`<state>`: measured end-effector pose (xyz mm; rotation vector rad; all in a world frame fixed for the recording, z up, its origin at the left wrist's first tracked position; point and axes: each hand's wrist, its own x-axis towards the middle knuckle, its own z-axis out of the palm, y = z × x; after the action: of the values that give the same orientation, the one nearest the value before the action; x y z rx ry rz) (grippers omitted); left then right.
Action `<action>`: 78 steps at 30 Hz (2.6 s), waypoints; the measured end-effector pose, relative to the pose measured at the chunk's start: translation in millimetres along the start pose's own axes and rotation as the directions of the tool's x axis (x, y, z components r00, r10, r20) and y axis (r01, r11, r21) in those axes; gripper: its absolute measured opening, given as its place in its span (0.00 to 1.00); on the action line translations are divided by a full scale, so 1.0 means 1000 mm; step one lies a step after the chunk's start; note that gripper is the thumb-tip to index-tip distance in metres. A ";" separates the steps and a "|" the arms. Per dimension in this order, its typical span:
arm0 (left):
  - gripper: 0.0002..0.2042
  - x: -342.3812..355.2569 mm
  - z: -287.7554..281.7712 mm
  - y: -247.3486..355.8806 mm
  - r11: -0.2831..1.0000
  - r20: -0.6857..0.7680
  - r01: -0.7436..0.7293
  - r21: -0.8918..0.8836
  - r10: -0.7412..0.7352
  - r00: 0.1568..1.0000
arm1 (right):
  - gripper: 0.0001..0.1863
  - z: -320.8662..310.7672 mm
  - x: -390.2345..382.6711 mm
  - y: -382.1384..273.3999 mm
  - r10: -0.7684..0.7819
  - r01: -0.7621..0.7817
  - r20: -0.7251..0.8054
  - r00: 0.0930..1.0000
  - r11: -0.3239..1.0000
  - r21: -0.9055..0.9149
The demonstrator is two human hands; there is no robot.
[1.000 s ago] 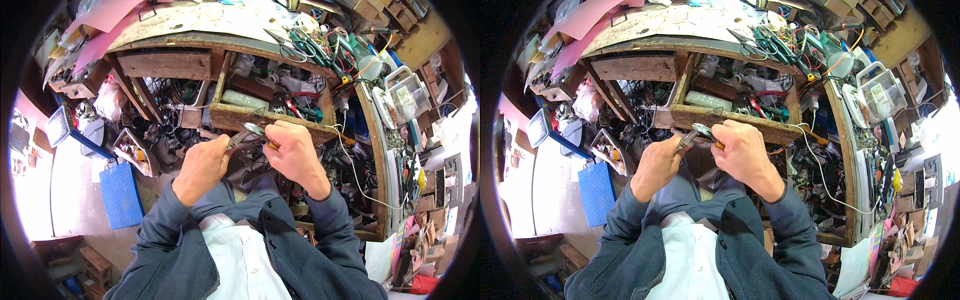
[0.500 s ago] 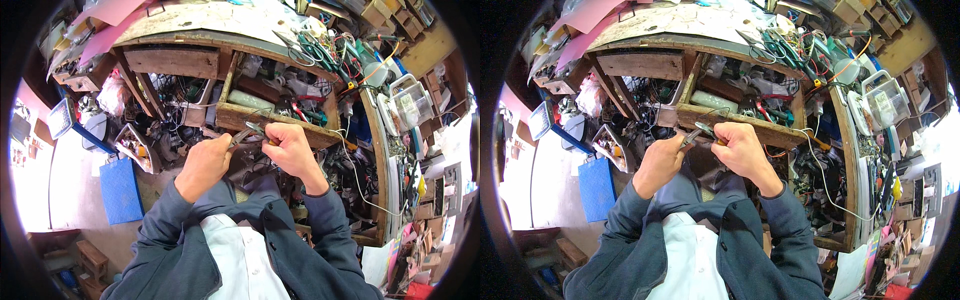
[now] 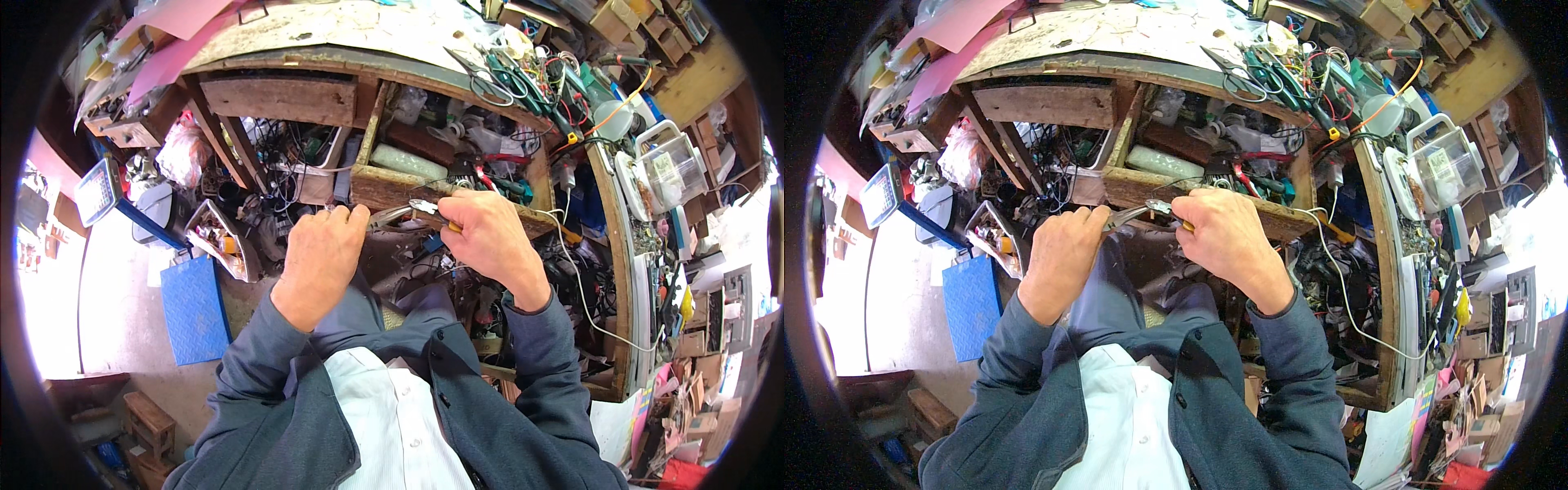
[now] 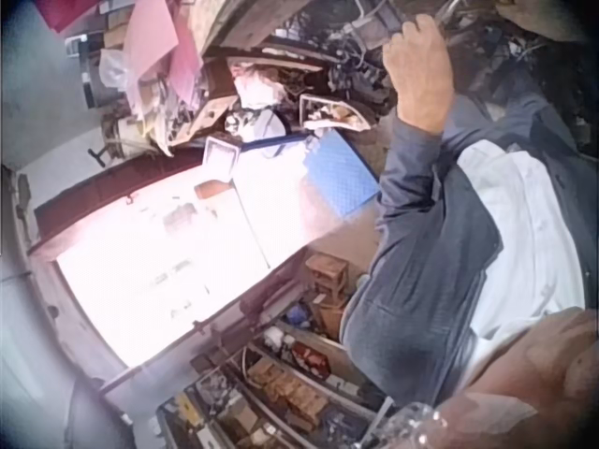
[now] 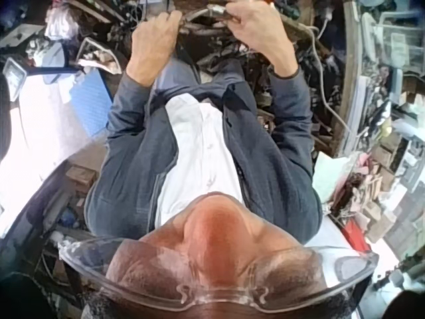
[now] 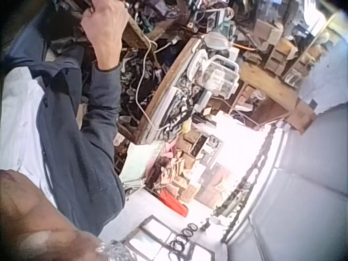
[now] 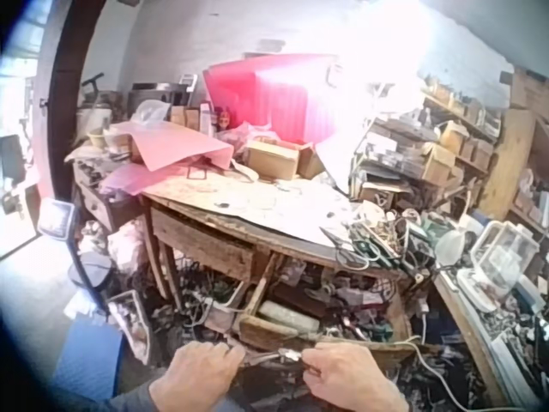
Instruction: The person strips insulation from a white wire using a yellow utility knife and then uses red-handled pliers to cut and twist the exposed conductors. The person works at a cluttered workbench with various tools and electronic components visible.
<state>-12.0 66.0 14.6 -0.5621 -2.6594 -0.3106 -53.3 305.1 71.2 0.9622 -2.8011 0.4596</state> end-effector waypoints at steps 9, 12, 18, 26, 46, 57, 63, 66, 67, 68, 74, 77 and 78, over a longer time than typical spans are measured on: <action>0.21 -0.002 -0.001 -0.004 0.997 0.044 0.067 0.025 -0.068 0.997 | 0.07 0.001 -0.002 0.002 -0.080 0.080 0.006 0.997 0.996 -0.042; 0.21 0.000 -0.006 -0.005 0.998 0.035 0.050 0.033 -0.051 0.998 | 0.07 0.002 -0.003 0.002 -0.088 0.088 0.007 0.996 0.993 -0.076; 0.20 0.001 -0.005 -0.007 0.988 0.022 0.020 -0.154 -0.017 1.000 | 0.08 0.007 -0.003 0.002 -0.176 0.175 -0.041 0.983 0.984 -0.041; 0.08 0.002 0.014 -0.014 0.993 -0.046 0.047 -0.110 -0.052 0.998 | 0.08 0.009 -0.006 -0.001 -0.174 0.174 -0.003 0.985 0.985 0.012; 0.13 -0.001 0.026 -0.011 1.000 -0.246 0.001 -0.024 -0.007 0.969 | 0.16 0.007 0.006 0.028 -0.017 -0.412 0.518 0.855 0.586 0.698; 0.13 0.003 0.031 -0.009 0.996 -0.292 0.011 -0.085 -0.036 0.956 | 0.21 0.023 -0.005 0.029 0.014 -0.636 0.639 0.769 -0.085 0.767; 0.15 0.004 0.024 -0.014 0.993 -0.269 -0.061 -0.100 0.032 0.963 | 0.19 0.027 -0.005 0.031 -0.043 -0.645 0.645 0.763 0.009 0.764; 0.14 0.001 0.019 -0.018 0.999 -0.226 -0.027 -0.028 0.020 0.974 | 0.16 0.019 0.003 0.031 -0.013 -0.656 0.680 0.733 0.250 0.712; 0.14 0.000 0.020 -0.017 1.000 -0.221 -0.011 -0.010 0.008 0.975 | 0.17 0.017 0.003 0.027 0.018 -0.588 0.628 0.778 0.374 0.717; 0.11 -0.001 0.019 -0.018 1.000 -0.190 0.012 -0.013 -0.015 0.982 | 0.18 0.016 0.005 0.024 0.031 -0.509 0.570 0.821 0.492 0.707; 0.09 -0.007 0.008 -0.013 0.997 0.026 0.068 -0.030 -0.067 0.997 | 0.15 0.016 -0.001 0.014 0.022 -0.175 0.291 0.956 0.841 0.512; 0.10 -0.008 0.005 -0.012 0.999 0.066 0.045 -0.012 -0.044 0.997 | 0.12 0.026 -0.003 0.017 -0.171 0.145 0.066 0.983 0.945 0.294; 0.10 -0.009 0.005 -0.012 0.999 0.067 0.041 -0.030 -0.039 0.997 | 0.10 0.027 -0.005 0.016 -0.181 0.165 0.039 0.983 0.952 0.258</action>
<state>-11.5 53.7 5.1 -0.5378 -2.7367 -0.3511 -60.3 310.6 41.2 1.2822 -2.7235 0.7899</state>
